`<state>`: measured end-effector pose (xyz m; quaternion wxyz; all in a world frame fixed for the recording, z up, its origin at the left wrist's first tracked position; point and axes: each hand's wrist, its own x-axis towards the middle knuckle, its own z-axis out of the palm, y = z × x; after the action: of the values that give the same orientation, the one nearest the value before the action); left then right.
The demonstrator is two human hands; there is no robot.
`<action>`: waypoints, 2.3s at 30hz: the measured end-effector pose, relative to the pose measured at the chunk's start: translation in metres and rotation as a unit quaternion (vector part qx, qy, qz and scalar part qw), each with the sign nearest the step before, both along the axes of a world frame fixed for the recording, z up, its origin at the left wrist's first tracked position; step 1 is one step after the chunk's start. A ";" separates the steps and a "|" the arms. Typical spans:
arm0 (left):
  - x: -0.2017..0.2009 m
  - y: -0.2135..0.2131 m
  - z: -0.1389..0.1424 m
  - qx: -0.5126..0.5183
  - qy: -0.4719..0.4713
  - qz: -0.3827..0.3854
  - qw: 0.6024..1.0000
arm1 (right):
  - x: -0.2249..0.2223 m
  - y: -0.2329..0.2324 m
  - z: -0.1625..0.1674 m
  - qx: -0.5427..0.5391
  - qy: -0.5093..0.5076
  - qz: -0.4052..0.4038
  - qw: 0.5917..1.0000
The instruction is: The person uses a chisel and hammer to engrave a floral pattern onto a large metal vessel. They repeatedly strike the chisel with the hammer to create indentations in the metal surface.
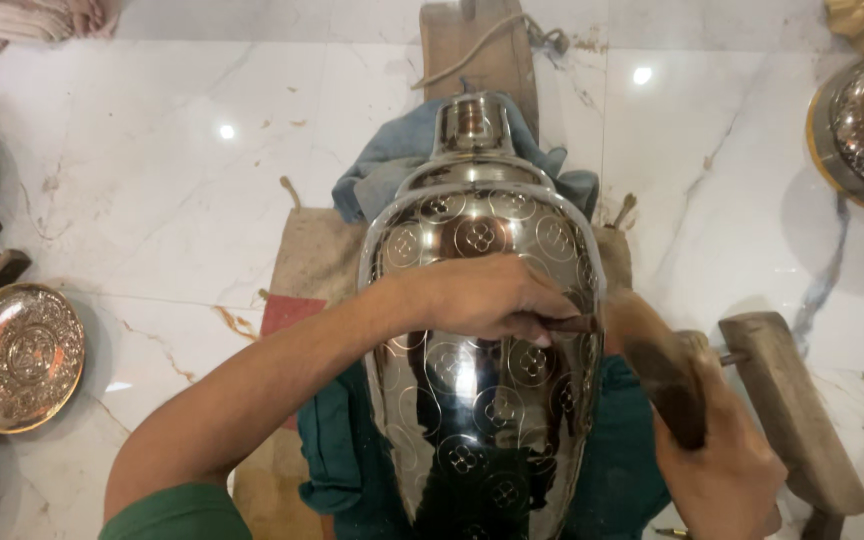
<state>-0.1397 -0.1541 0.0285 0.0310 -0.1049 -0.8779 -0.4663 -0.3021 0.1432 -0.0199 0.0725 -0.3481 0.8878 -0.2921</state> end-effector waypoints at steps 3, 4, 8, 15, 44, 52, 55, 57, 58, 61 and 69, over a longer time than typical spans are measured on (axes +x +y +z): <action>-0.004 0.003 0.002 -0.038 -0.073 -0.002 0.997 | 0.019 0.005 -0.002 -0.218 -0.141 -0.094 0.961; -0.004 0.004 0.002 -0.034 -0.066 -0.002 0.997 | 0.022 0.007 -0.001 -0.331 -0.216 -0.136 0.908; 0.006 0.006 0.007 -0.026 0.027 0.037 0.999 | 0.023 0.017 -0.008 0.040 0.180 0.049 0.982; 0.128 -0.007 -0.021 0.331 0.261 0.586 0.692 | 0.032 0.050 -0.041 0.137 0.023 0.011 0.990; 0.198 0.116 -0.080 0.437 0.046 0.690 0.574 | 0.094 0.110 -0.055 0.040 -0.271 -0.007 0.962; 0.177 0.062 -0.066 0.491 0.111 0.704 0.501 | 0.069 0.047 -0.027 -0.142 -0.288 0.018 0.947; 0.166 0.045 -0.071 0.489 0.104 0.720 0.481 | 0.056 0.002 -0.017 -0.216 -0.340 0.030 0.915; 0.157 0.034 -0.077 0.486 0.071 0.725 0.483 | 0.048 -0.027 -0.013 -0.227 -0.360 0.013 0.905; 0.153 0.030 -0.080 0.487 0.048 0.726 0.484 | 0.044 -0.038 -0.012 -0.231 -0.370 0.003 0.900; 0.141 0.017 -0.090 0.463 -0.038 0.718 0.518 | 0.033 -0.066 -0.012 -0.195 -0.446 -0.054 0.872; 0.124 -0.015 -0.133 0.516 -0.085 0.600 0.605 | 0.002 -0.102 -0.038 -0.149 -0.475 -0.043 0.866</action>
<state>-0.0152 -0.1694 -0.1041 0.2780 0.5189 -0.3564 -0.7256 -0.3001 0.0414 -0.0581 0.4199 -0.1353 0.7061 -0.5539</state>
